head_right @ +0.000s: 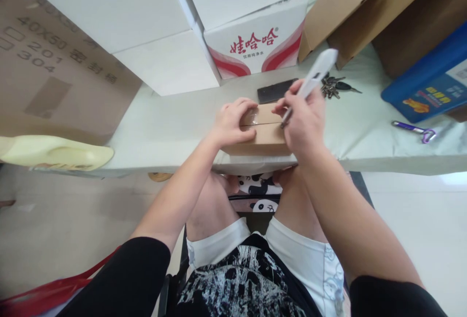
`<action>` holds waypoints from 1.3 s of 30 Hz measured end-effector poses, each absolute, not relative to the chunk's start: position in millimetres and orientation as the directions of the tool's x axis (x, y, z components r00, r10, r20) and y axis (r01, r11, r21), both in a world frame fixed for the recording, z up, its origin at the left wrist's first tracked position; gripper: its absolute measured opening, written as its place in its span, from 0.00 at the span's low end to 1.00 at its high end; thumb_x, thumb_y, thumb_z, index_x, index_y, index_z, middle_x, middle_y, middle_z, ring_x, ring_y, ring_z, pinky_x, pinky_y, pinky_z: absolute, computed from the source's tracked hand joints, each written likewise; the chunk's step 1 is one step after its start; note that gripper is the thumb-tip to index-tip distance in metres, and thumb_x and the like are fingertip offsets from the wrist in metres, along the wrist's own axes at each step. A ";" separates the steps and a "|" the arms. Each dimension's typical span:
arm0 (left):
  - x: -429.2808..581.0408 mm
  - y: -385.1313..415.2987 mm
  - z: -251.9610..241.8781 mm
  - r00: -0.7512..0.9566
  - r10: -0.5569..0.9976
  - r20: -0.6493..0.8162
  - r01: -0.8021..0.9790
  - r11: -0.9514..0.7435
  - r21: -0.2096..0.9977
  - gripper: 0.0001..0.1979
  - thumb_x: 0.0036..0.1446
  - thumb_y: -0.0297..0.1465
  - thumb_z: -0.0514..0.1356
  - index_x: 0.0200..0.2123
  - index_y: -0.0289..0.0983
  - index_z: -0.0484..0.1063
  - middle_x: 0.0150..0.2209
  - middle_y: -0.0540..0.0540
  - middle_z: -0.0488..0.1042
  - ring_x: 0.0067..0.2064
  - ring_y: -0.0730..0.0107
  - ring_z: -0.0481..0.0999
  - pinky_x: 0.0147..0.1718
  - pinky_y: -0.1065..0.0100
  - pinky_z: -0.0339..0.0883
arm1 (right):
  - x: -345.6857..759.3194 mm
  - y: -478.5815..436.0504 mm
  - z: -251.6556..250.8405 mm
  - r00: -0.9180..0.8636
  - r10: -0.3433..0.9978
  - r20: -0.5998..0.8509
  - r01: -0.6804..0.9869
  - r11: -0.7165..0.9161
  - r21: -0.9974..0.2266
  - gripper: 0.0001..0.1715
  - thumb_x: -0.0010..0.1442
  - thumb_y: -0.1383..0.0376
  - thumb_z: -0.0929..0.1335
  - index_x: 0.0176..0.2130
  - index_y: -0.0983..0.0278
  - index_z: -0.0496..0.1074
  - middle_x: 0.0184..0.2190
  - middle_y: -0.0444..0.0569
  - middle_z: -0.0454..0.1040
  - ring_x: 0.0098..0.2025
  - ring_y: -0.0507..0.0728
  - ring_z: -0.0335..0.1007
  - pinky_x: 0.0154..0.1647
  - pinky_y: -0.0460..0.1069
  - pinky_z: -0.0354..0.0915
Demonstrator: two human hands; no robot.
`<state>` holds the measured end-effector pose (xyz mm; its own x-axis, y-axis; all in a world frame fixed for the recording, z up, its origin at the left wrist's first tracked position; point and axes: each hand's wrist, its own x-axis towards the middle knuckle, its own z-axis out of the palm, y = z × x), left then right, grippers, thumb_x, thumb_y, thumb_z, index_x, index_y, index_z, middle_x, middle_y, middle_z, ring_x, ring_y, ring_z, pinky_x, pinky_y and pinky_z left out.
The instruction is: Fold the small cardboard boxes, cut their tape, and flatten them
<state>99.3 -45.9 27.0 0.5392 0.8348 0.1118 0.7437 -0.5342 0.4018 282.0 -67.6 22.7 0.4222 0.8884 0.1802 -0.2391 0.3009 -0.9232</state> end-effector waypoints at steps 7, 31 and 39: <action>99.7 -46.5 28.6 0.533 0.840 0.103 0.757 -0.527 0.387 0.29 0.53 0.31 0.60 0.60 0.39 0.70 0.63 0.44 0.73 0.63 0.59 0.74 0.64 0.57 0.61 | 374.2 -74.0 -23.8 0.508 0.851 0.132 0.518 -0.180 -0.836 0.04 0.57 0.64 0.65 0.37 0.55 0.67 0.26 0.44 0.61 0.30 0.58 0.62 0.37 0.56 0.64; 64.3 -51.7 17.8 0.377 0.756 0.535 0.658 -0.625 0.420 0.14 0.54 0.24 0.56 0.43 0.39 0.73 0.49 0.43 0.79 0.53 0.60 0.77 0.56 0.56 0.70 | 312.9 -117.5 -52.1 0.237 0.944 0.231 0.379 0.129 -0.916 0.34 0.56 0.50 0.70 0.58 0.58 0.64 0.56 0.58 0.71 0.57 0.67 0.71 0.55 0.66 0.73; 11.0 -73.8 -19.5 0.070 0.914 0.399 0.625 -0.351 0.697 0.12 0.64 0.40 0.54 0.33 0.42 0.70 0.43 0.45 0.77 0.50 0.62 0.78 0.50 0.56 0.76 | 309.7 -121.8 -48.3 0.283 0.932 0.225 0.260 0.151 -0.954 0.25 0.53 0.55 0.73 0.47 0.57 0.65 0.54 0.54 0.70 0.59 0.64 0.71 0.56 0.60 0.73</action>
<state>11.0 -73.8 -19.5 0.0700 0.9145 0.3985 0.6255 -0.3515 0.6966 309.7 -121.8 -48.3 0.2834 0.9321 0.2255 0.2604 0.1515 -0.9535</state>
